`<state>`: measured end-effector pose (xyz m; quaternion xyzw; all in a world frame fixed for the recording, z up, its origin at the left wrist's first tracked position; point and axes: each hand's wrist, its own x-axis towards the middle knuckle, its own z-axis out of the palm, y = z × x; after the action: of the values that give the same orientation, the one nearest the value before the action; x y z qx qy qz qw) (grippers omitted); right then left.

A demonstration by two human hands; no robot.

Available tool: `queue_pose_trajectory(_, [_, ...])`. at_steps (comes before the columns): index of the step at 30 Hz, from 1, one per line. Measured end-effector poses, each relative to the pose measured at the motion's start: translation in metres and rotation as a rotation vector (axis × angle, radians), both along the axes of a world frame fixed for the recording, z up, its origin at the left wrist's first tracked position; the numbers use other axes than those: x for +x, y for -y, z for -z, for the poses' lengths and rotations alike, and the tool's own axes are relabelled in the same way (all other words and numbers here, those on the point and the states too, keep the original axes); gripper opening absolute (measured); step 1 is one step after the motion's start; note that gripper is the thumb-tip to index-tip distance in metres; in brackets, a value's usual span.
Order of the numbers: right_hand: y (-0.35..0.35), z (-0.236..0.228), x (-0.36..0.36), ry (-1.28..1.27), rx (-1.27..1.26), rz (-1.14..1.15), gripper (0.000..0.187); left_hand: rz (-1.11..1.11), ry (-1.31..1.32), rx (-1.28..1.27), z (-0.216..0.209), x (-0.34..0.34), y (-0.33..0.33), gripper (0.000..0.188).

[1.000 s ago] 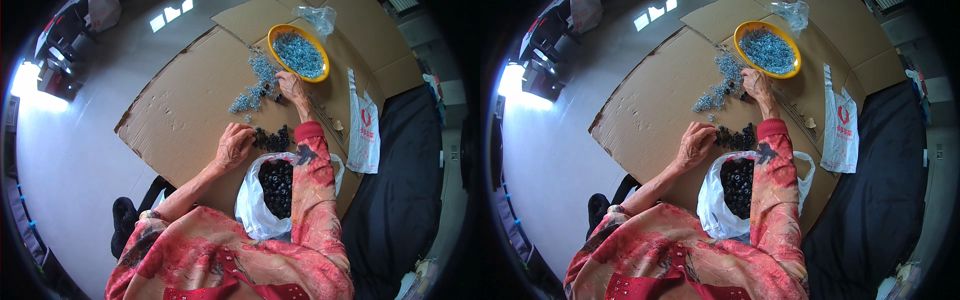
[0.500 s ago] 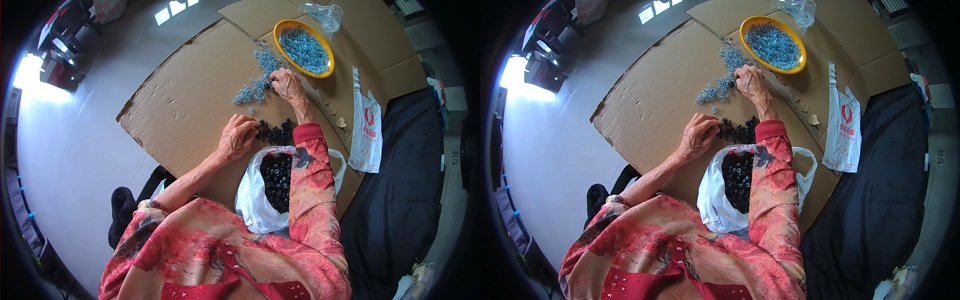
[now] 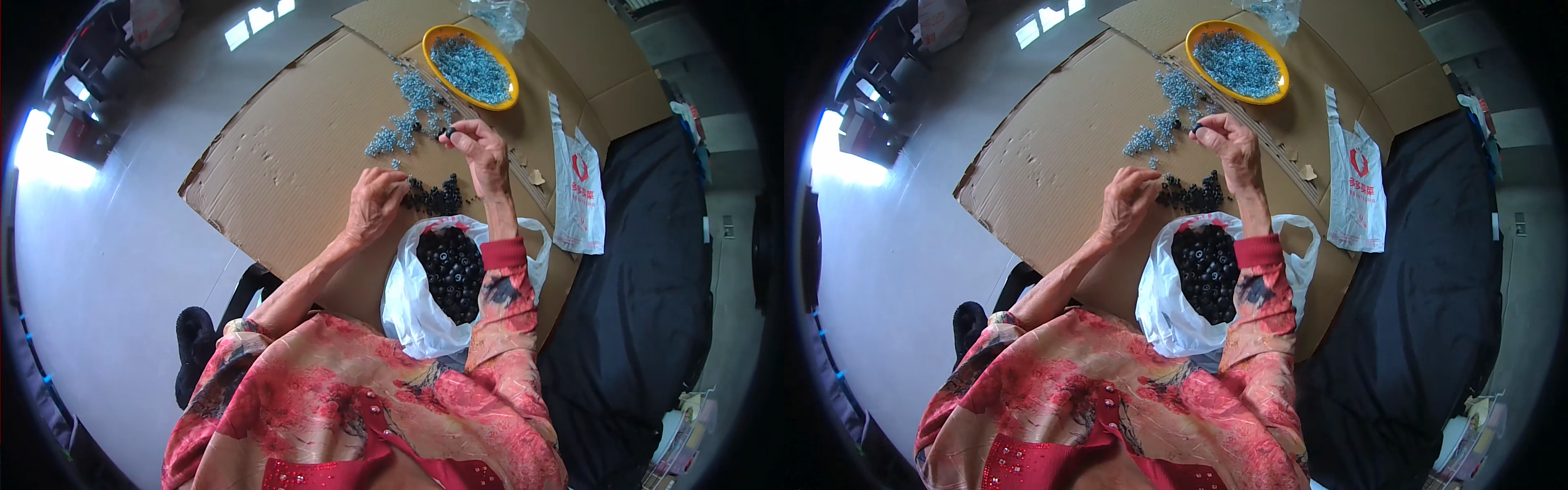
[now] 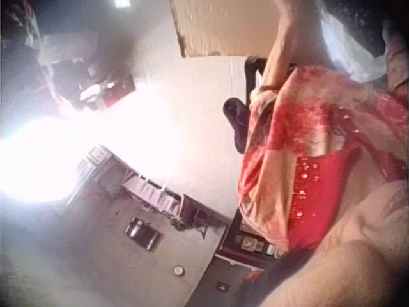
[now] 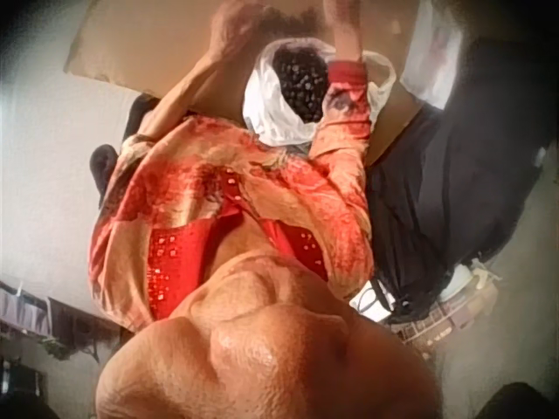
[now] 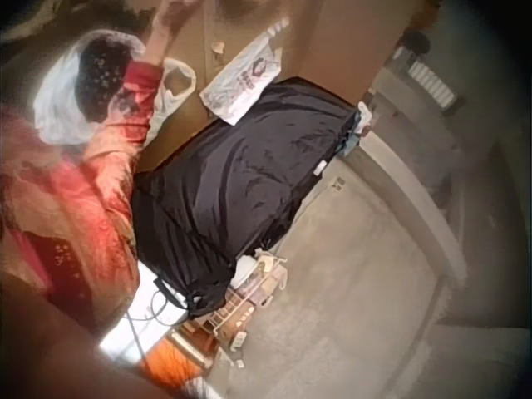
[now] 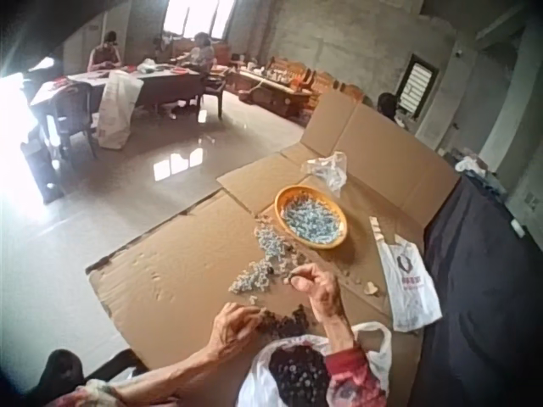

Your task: Sorting and inspecting small black plastic or rubber components on a cardboard workspace.

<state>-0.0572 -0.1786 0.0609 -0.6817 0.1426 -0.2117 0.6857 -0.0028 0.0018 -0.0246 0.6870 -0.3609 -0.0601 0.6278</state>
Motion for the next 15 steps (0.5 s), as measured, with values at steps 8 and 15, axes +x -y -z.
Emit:
queue_pose_trajectory(8, [-0.081,-0.051,-0.025,0.262,-1.219,0.179,0.021,0.516,-1.218,-0.687,-0.089,-0.008,-0.007,0.023])
queue_pose_trajectory(15, [-0.104,-0.073,-0.04,0.163,-1.138,0.101,0.021,0.765,-1.355,-0.768,-0.081,-0.009,-0.026,0.019])
